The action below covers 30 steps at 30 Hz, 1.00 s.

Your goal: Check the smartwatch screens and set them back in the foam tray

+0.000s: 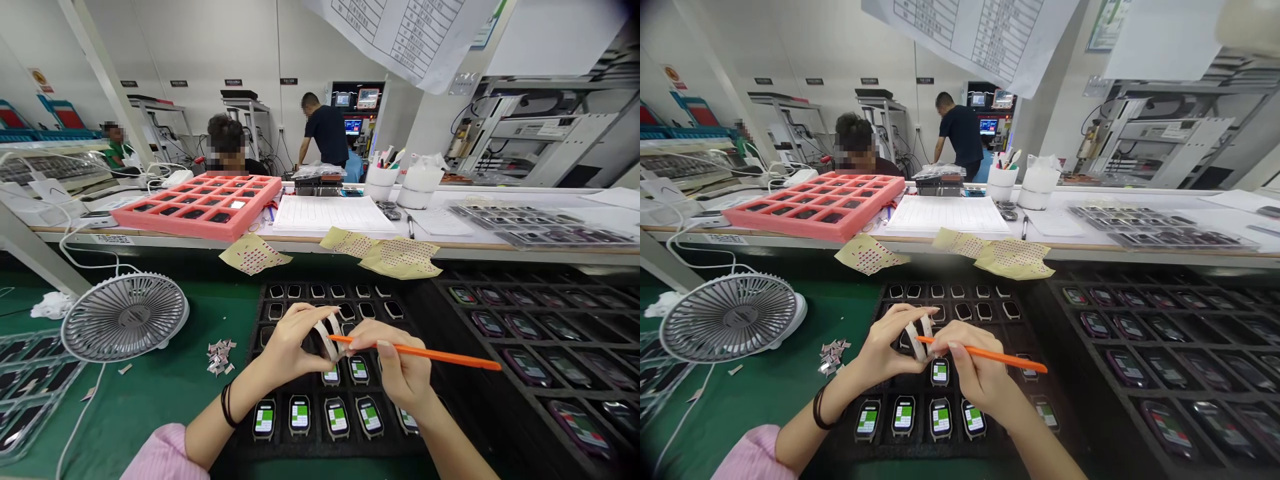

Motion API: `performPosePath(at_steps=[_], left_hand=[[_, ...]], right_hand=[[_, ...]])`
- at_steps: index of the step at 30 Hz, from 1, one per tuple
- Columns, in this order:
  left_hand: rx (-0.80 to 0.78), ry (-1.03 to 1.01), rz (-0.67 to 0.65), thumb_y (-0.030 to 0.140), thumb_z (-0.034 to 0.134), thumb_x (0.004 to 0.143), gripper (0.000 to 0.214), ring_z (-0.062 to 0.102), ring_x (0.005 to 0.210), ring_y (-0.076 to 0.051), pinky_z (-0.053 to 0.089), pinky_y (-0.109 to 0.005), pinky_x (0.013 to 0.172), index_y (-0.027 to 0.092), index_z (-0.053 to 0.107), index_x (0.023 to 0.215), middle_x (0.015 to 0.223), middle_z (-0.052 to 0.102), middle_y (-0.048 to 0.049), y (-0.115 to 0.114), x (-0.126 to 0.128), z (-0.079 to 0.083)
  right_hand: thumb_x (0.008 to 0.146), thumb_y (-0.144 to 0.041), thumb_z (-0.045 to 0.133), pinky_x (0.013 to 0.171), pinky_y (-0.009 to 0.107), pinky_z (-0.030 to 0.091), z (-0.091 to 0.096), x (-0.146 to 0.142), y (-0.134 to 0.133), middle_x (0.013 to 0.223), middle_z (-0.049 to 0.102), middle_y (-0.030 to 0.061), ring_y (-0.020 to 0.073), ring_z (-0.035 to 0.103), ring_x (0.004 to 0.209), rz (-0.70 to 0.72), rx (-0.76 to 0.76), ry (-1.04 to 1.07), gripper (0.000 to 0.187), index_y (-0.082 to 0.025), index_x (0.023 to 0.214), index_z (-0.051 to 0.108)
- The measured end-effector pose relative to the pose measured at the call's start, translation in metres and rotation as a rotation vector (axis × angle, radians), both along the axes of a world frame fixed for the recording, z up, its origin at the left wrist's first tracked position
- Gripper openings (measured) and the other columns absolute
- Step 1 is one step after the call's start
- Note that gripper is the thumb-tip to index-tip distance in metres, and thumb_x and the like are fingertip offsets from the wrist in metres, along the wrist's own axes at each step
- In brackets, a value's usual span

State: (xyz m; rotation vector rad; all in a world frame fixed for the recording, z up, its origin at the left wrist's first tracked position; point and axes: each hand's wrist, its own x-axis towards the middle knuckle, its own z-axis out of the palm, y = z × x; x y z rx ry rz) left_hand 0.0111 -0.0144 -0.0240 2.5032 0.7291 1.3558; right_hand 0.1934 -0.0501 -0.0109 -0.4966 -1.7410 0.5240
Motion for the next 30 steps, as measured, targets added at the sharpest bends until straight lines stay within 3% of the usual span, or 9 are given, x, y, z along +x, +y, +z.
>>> performPosePath(at_steps=[5, 8, 11, 13, 14, 16, 19, 24, 30], left_hand=[[-0.095, 0.036, 0.052, 0.012, 0.068, 0.062, 0.060, 0.066, 0.092, -0.023, 0.049, -0.040, 0.088, 0.021, 0.056, 0.120, 0.109, 0.070, -0.0066, 0.003, -0.001, 0.000], [-0.098, 0.055, 0.109, 0.012, 0.069, 0.062, 0.063, 0.065, 0.098, -0.025, 0.048, -0.041, 0.091, 0.021, 0.055, 0.122, 0.113, 0.069, -0.0078, 0.007, -0.003, -0.001], [-0.049, 0.082, 0.194, 0.014, 0.069, 0.066, 0.060, 0.059, 0.113, -0.028, 0.045, -0.043, 0.096, 0.018, 0.054, 0.124, 0.128, 0.060, -0.0141, 0.013, -0.005, -0.003], [-0.013, 0.107, 0.240, 0.014, 0.068, 0.068, 0.058, 0.053, 0.120, -0.029, 0.043, -0.045, 0.099, 0.016, 0.054, 0.124, 0.136, 0.052, -0.0172, 0.015, -0.006, -0.005], [0.001, 0.119, 0.256, 0.014, 0.067, 0.068, 0.057, 0.052, 0.121, -0.030, 0.043, -0.046, 0.099, 0.016, 0.054, 0.124, 0.138, 0.050, -0.0176, 0.016, -0.006, -0.006], [0.013, 0.145, 0.265, 0.014, 0.066, 0.070, 0.055, 0.053, 0.121, -0.030, 0.043, -0.047, 0.098, 0.018, 0.054, 0.123, 0.138, 0.050, -0.0167, 0.016, -0.006, -0.007], [-0.021, 0.149, 0.242, 0.014, 0.066, 0.072, 0.054, 0.053, 0.120, -0.028, 0.044, -0.046, 0.098, 0.021, 0.052, 0.123, 0.136, 0.053, -0.0134, 0.014, -0.003, -0.007], [-0.074, 0.036, 0.237, 0.026, 0.071, 0.075, 0.061, 0.055, 0.117, -0.026, 0.048, -0.043, 0.095, 0.021, 0.043, 0.129, 0.127, 0.058, -0.0128, 0.011, -0.001, 0.000], [-0.018, 0.040, 0.257, 0.020, 0.071, 0.075, 0.048, 0.061, 0.107, -0.024, 0.049, -0.040, 0.091, 0.022, 0.051, 0.119, 0.114, 0.065, -0.0084, 0.008, -0.002, 0.004]], right_hand=[[0.097, -0.019, 0.036, 0.062, 0.034, 0.053, 0.002, 0.004, 0.001, 0.075, 0.067, 0.0051, 0.0184, 0.065, 0.068, -0.014, -0.007, -0.037, 0.026, -0.021, 0.092, 0.062], [0.099, -0.025, 0.031, 0.062, 0.034, 0.055, 0.002, 0.004, 0.004, 0.079, 0.070, 0.0041, 0.0184, 0.067, 0.071, -0.094, -0.103, 0.151, 0.027, -0.023, 0.093, 0.057], [0.098, -0.029, 0.037, 0.069, 0.035, 0.057, -0.001, -0.005, 0.012, 0.106, 0.068, 0.0072, 0.0208, 0.066, 0.096, -0.190, -0.286, 0.273, 0.015, -0.023, 0.090, 0.049], [0.090, -0.032, 0.054, 0.075, 0.035, 0.056, -0.006, -0.014, 0.018, 0.123, 0.059, 0.0082, 0.0218, 0.061, 0.107, -0.140, -0.433, 0.195, 0.015, -0.023, 0.083, 0.043], [0.084, -0.033, 0.062, 0.073, 0.034, 0.055, -0.009, -0.019, 0.022, 0.121, 0.059, 0.0076, 0.0208, 0.062, 0.101, -0.100, -0.508, 0.133, 0.024, -0.023, 0.080, 0.040], [0.074, -0.032, 0.072, 0.060, 0.028, 0.051, -0.015, -0.027, 0.028, 0.093, 0.062, 0.0010, 0.0146, 0.061, 0.072, -0.048, -0.627, 0.025, 0.038, -0.024, 0.074, 0.035], [0.070, -0.034, 0.075, 0.049, 0.023, 0.041, -0.020, -0.031, 0.033, 0.061, 0.042, -0.0094, 0.0088, 0.044, 0.050, -0.013, -0.704, 0.055, 0.044, -0.024, 0.070, 0.032], [0.075, -0.038, 0.071, 0.062, 0.031, 0.052, -0.013, -0.029, 0.030, 0.080, 0.055, -0.0036, 0.0164, 0.063, 0.070, 0.193, -0.874, 0.374, 0.043, -0.024, 0.072, 0.030], [0.080, -0.030, 0.070, 0.071, 0.036, 0.056, -0.012, -0.030, 0.026, 0.087, 0.060, -0.0017, 0.0218, 0.069, 0.085, 0.228, -0.842, 0.459, 0.039, -0.024, 0.074, 0.032]])
